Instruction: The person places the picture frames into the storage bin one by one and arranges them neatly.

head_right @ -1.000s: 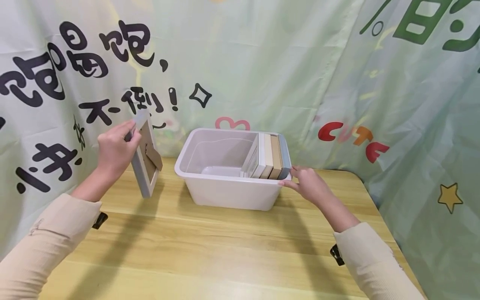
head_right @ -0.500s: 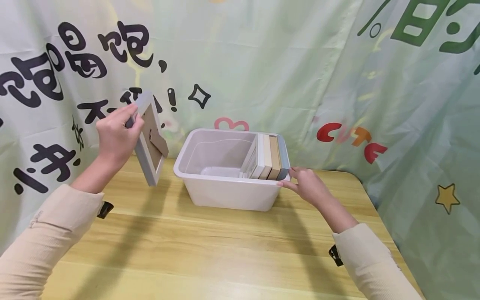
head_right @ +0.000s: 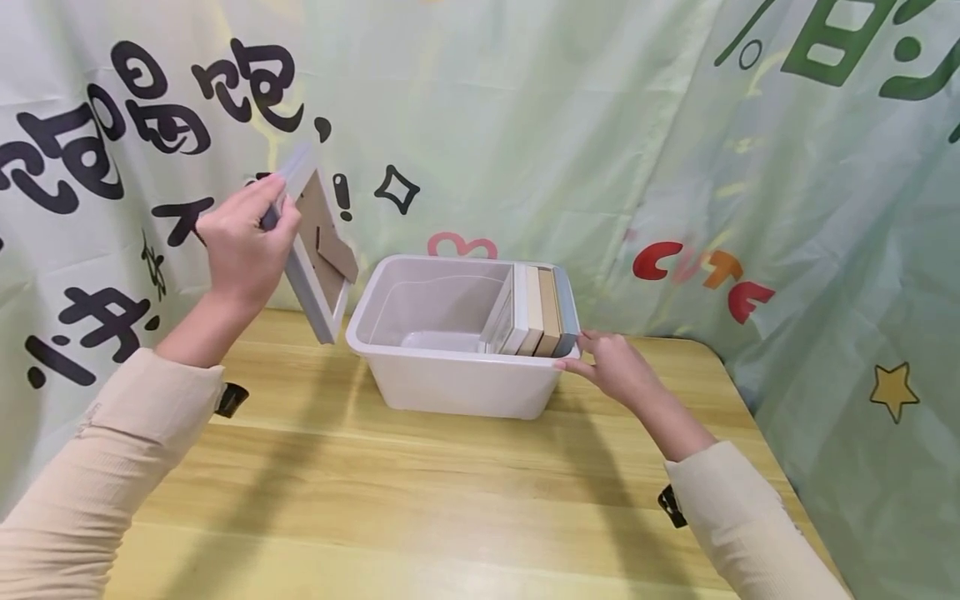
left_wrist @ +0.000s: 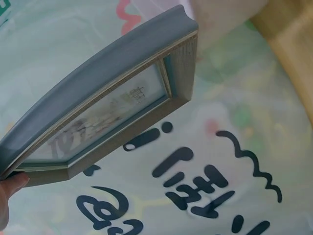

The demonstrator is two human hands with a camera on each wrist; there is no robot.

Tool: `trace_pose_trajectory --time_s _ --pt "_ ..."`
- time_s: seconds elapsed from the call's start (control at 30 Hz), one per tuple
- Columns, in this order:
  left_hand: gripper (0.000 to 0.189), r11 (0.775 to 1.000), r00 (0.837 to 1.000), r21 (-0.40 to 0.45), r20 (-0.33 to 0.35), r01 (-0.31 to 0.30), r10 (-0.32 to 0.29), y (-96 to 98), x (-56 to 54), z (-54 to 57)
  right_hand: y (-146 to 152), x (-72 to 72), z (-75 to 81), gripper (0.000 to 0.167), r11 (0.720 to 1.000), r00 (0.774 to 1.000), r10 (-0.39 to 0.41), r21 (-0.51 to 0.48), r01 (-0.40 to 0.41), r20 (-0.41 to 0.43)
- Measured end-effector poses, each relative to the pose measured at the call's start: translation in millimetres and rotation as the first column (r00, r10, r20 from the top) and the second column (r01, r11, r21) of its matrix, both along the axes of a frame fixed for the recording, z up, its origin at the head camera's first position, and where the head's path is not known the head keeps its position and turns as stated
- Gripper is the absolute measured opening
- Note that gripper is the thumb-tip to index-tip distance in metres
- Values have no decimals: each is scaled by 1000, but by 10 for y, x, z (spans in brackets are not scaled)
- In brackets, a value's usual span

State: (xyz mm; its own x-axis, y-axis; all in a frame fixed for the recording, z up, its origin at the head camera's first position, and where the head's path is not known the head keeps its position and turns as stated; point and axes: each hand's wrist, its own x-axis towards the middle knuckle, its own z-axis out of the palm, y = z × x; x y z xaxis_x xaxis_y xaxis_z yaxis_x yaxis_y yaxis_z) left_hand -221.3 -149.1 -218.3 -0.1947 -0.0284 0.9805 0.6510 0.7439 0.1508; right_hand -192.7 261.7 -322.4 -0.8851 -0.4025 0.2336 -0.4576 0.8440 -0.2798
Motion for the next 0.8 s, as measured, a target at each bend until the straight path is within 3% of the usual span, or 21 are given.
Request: trace_pose_trajectory --time_s 0.33,0.8 --pt "18 997 997 53 -50 54 -52 250 -88 11 -15 -9 26 51 1000 1000 -10 4 9 28" --pt "18 993 997 93 -46 70 -66 463 -224 -191 -18 6 14 53 1000 999 -21 9 21 25"
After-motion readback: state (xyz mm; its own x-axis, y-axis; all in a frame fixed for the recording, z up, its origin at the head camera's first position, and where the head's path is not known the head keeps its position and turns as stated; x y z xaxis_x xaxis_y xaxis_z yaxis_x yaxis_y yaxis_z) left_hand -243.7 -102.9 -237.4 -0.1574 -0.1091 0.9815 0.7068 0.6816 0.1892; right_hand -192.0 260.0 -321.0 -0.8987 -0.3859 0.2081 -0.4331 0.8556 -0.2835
